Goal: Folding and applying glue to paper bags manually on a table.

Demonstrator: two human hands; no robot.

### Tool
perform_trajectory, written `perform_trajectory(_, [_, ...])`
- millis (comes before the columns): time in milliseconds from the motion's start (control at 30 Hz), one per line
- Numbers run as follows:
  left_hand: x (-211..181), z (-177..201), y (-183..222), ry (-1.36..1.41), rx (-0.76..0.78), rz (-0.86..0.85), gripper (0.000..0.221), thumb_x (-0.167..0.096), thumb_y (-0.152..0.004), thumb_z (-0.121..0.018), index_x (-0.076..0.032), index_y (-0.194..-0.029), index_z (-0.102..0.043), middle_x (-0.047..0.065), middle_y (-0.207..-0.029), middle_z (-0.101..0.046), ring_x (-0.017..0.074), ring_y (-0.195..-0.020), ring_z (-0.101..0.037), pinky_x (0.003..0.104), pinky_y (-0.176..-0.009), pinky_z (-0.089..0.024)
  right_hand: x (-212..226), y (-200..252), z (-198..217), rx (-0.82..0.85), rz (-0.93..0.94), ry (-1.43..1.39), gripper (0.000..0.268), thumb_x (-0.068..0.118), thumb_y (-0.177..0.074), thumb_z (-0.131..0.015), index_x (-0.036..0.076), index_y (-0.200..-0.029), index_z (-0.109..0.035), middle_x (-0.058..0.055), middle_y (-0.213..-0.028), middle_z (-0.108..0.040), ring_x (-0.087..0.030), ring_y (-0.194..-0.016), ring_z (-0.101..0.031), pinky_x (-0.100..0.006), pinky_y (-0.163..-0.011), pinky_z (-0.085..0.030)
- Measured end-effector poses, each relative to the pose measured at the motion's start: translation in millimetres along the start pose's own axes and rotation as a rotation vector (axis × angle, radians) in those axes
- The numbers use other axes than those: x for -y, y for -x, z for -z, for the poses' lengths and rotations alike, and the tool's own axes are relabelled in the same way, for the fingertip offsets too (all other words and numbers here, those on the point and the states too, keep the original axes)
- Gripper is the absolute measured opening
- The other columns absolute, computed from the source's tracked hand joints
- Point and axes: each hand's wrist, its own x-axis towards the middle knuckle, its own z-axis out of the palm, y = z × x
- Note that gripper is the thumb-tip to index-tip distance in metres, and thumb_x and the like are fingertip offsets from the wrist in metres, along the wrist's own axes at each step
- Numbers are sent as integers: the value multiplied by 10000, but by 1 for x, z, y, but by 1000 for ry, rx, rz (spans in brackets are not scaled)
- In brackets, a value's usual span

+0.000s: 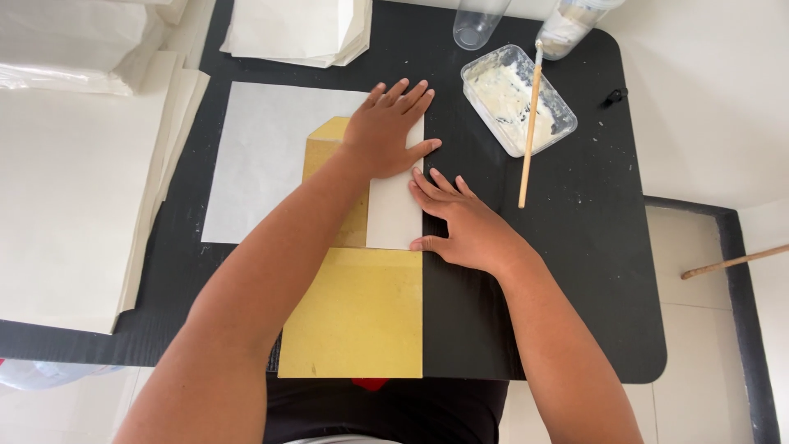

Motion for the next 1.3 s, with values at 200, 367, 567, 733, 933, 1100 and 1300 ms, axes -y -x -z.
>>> perform_trajectory(200, [-15, 1, 23, -187, 77, 14, 635, -587, -1067, -224, -277, -1609, -342, 32, -1633, -390, 321, -1509, -334, 709, -1154, -237, 3, 1, 3, -31, -37, -19, 919, 512, -898, -725, 113, -1611, -303, -67, -1705, -230, -330, -1574, -141, -556, -1265, -23])
perform_trajectory(367, [-22, 12, 86, -158, 44, -26, 561, -447, -1081, -297, -305, -1624, -303, 21, -1673, -322, 329, -1534, -279, 689, -1193, -152, 8, 3, 7, -30, -46, -20, 911, 486, -905, -727, 118, -1617, -293, -52, -1711, -210, -318, -1578, -133, -554, -1264, -19])
perform_trajectory(567, [-36, 58, 150, -28, 282, -52, 610, -525, -1041, -315, -303, -1609, -296, 35, -1695, -225, 379, -1542, -185, 728, -1167, -146, 9, 1, 4, -10, -77, 2, 908, 465, -916, -709, 137, -1630, -253, -22, -1726, -159, -291, -1582, -97, -549, -1270, -16])
perform_trajectory(733, [-37, 66, 158, -69, 250, -97, 600, -542, -1037, -302, -299, -1583, -362, 47, -1659, -312, 356, -1528, -251, 696, -1176, -182, 21, 1, 11, -4, -118, -23, 910, 445, -925, -688, 121, -1638, -224, -43, -1733, -117, -314, -1580, -88, -549, -1264, 0])
perform_trajectory(933, [-40, 70, 158, -95, 265, -105, 602, -529, -1024, -291, -310, -1577, -376, 68, -1630, -372, 361, -1517, -294, 706, -1165, -191, 19, -30, 11, -41, -199, 122, 847, 529, -997, -545, 76, -1640, -230, -68, -1739, -99, -301, -1588, -47, -543, -1267, 38])
perform_trajectory(1100, [-38, 71, 158, -40, 272, -89, 602, -539, -1018, -316, -286, -1555, -417, 80, -1622, -384, 365, -1511, -305, 711, -1166, -193, -8, -68, 13, -180, -233, 124, 777, 584, -1067, -381, 101, -1655, -227, -42, -1735, -138, -306, -1586, -51, -566, -1252, 69])
perform_trajectory(1300, [-40, 85, 157, 8, 305, -76, 591, -509, -1014, -350, -263, -1543, -441, 95, -1606, -409, 366, -1512, -303, 708, -1176, -172, -7, -89, 23, -247, -330, 172, 778, 633, -1041, -390, 186, -1660, -243, 51, -1731, -153, -278, -1593, -50, -588, -1214, 186])
